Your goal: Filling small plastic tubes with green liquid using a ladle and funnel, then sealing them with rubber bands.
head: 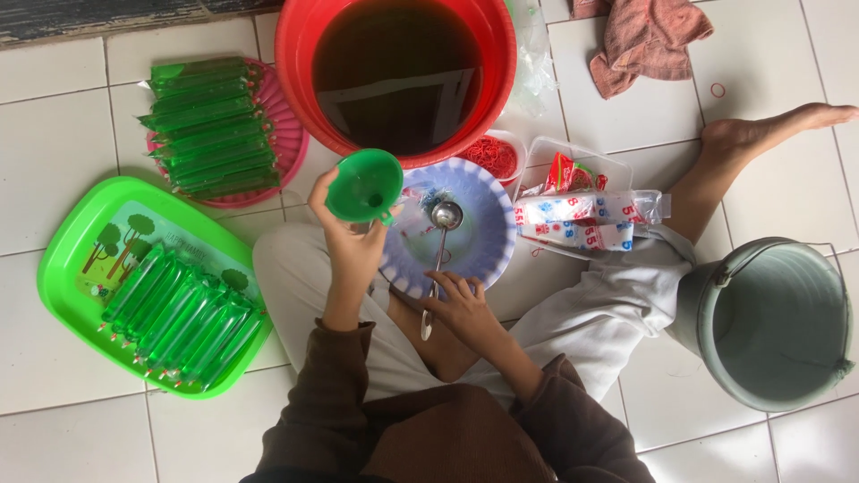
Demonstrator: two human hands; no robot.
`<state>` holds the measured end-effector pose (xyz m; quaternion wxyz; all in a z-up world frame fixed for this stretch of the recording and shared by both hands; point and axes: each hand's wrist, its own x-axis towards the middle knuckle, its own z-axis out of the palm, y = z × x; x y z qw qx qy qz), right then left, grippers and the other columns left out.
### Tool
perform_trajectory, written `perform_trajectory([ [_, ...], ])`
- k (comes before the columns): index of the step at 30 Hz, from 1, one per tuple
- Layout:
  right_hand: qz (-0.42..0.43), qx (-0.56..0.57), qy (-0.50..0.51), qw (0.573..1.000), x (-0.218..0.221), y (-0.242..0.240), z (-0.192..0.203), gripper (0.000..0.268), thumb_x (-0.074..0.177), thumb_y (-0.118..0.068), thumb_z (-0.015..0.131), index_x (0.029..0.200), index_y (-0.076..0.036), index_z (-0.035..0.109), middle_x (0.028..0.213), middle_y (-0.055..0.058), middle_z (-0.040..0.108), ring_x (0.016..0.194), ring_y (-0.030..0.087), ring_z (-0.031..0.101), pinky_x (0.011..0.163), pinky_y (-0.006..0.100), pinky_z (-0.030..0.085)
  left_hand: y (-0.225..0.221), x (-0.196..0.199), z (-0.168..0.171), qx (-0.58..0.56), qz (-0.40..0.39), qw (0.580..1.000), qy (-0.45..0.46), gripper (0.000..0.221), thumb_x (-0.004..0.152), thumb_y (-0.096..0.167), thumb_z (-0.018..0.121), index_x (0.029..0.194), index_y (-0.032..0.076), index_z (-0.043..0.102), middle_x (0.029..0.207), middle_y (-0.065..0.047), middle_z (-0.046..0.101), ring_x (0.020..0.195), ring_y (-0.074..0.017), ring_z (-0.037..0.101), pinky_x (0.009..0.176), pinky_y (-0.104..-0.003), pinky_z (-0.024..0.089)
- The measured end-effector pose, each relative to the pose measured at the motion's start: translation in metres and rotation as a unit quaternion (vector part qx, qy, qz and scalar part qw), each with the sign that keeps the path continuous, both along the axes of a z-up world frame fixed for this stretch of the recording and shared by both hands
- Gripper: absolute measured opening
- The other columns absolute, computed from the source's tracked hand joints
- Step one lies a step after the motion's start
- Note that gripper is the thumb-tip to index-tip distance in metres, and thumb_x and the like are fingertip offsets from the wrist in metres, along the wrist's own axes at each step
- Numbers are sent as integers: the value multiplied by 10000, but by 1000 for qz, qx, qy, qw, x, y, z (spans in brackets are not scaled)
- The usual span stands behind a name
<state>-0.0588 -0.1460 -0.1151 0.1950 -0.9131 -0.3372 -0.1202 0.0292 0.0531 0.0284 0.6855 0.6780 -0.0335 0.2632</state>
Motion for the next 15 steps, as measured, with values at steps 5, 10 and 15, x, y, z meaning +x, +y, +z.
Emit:
perform_trajectory([
  [5,-24,79,26,996,32,-32,15,141,973,-143,607,1097,-192,655,1215,42,662,1116,243,609,885,379,422,18,29,-5,10,-120,992,31,871,918,-64,717,1547,98,137,1361,-237,526,1244,-333,576,1053,-519,515],
  [10,-188,176,2,966,72,-54,76,183,869,19,763,995,-112,743,952,87,761,878,315,724,842,387,569,23,53,-7,55,-164,983,62,815,962,-108,603,1588,112,130,1342,-292,566,1235,-431,596,1018,-558,524],
  [15,-406,319,194,834,78,-90,44,155,1098,-241,563,1092,-168,700,858,125,791,895,328,773,858,488,584,24,92,-37,-3,-127,990,64,810,946,-114,623,1574,142,179,1312,-272,611,1193,-348,639,988,-454,569],
])
